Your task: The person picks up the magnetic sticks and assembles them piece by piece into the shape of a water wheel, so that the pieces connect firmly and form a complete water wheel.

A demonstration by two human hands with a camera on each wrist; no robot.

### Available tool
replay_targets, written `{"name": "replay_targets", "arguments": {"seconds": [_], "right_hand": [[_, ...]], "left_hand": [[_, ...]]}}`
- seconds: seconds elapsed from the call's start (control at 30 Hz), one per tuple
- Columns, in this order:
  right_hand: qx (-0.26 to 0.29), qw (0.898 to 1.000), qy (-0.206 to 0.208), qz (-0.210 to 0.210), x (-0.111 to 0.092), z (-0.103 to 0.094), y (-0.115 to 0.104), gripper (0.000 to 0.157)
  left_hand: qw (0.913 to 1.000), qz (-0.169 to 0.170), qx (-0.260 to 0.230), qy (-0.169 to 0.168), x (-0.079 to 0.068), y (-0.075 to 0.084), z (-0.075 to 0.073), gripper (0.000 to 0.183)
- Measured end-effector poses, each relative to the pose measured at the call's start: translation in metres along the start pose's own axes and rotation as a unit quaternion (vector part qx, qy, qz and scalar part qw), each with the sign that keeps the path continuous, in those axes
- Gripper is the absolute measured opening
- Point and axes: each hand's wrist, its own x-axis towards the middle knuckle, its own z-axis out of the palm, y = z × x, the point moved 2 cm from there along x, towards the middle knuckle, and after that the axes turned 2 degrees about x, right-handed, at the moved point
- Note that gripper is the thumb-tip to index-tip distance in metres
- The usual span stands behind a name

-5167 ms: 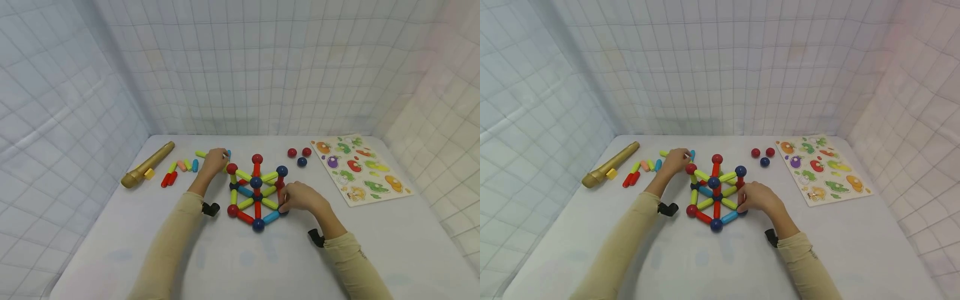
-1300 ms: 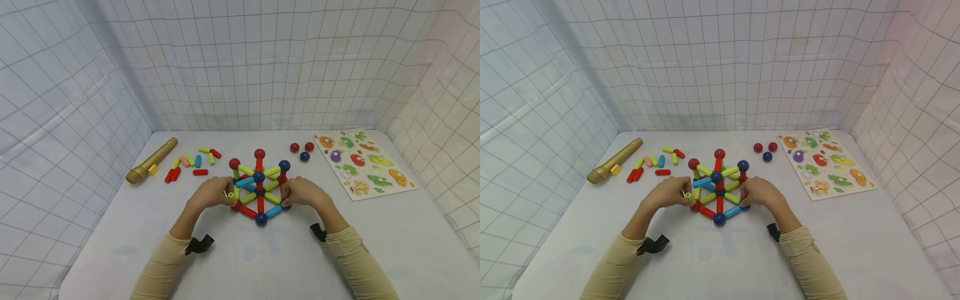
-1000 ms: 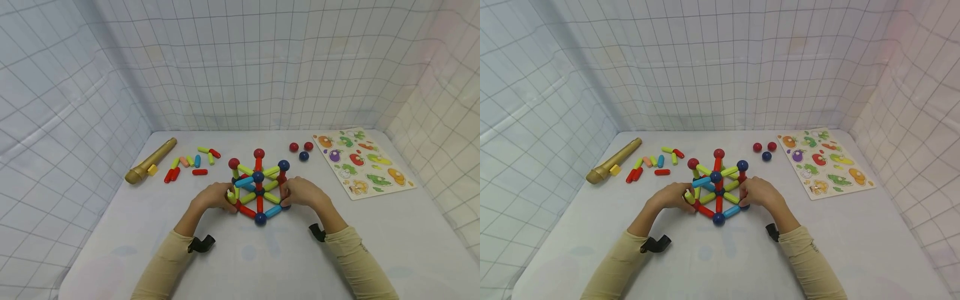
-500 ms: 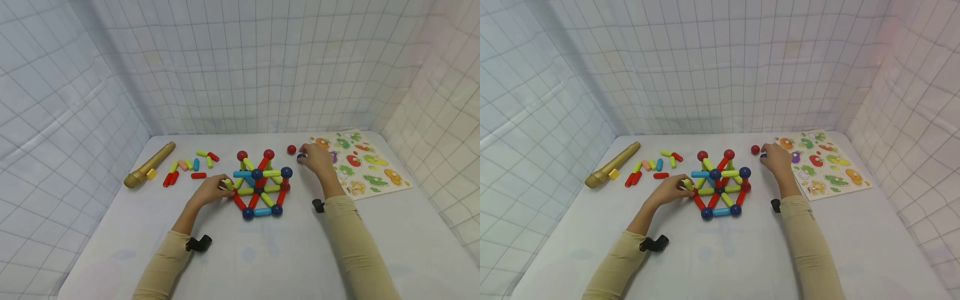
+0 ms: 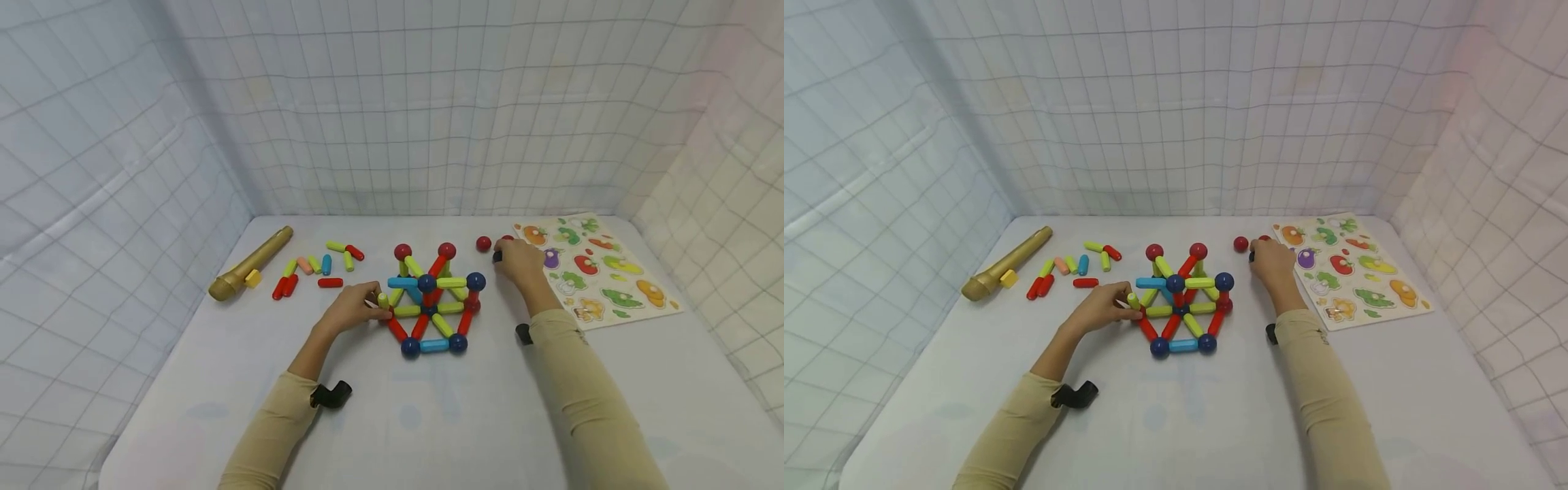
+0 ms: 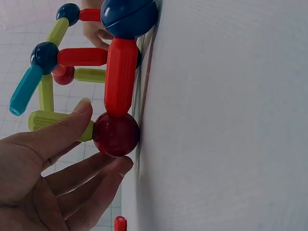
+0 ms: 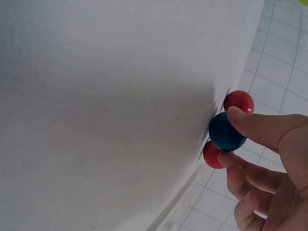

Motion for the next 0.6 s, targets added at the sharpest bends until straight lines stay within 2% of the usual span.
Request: {"name": "replay_targets", "arguments": {"seconds": [0.1,0.17,0.27,0.37,0.47,0.53,0.6], "right_hand": [[-0.001,1.000,-0.015,0.009,0.001,-0.001,0.001,0.042],[0.007,1.000,-0.008,0.016,0.000,-0.002,0.003,0.041],[0.023,0.999,0.035,0.023,-0.007,-0.017,-0.005,0.039],[0.046,0.994,0.100,0.007,-0.023,-0.045,-0.033,0.040],[0.068,0.988,0.128,-0.062,-0.045,-0.071,-0.079,0.041],[0.075,0.982,0.113,-0.133,-0.060,-0.079,-0.112,0.041],[0.072,0.971,0.084,-0.212,-0.071,-0.079,-0.142,0.041]], "left_hand": [[1.0000,-0.001,0.004,0.001,0.001,0.000,0.000,0.026],[1.0000,0.001,0.008,-0.002,0.001,0.001,0.000,0.026],[0.9999,0.000,0.011,-0.007,0.002,0.002,-0.002,0.026],[0.9999,-0.001,0.010,-0.011,0.002,0.003,-0.003,0.025],[0.9999,0.001,0.008,-0.011,0.002,0.003,-0.005,0.024],[0.9999,-0.001,0.003,-0.013,0.002,0.002,-0.004,0.023],[0.9999,0.001,-0.001,-0.013,0.002,0.001,-0.004,0.023]]}}
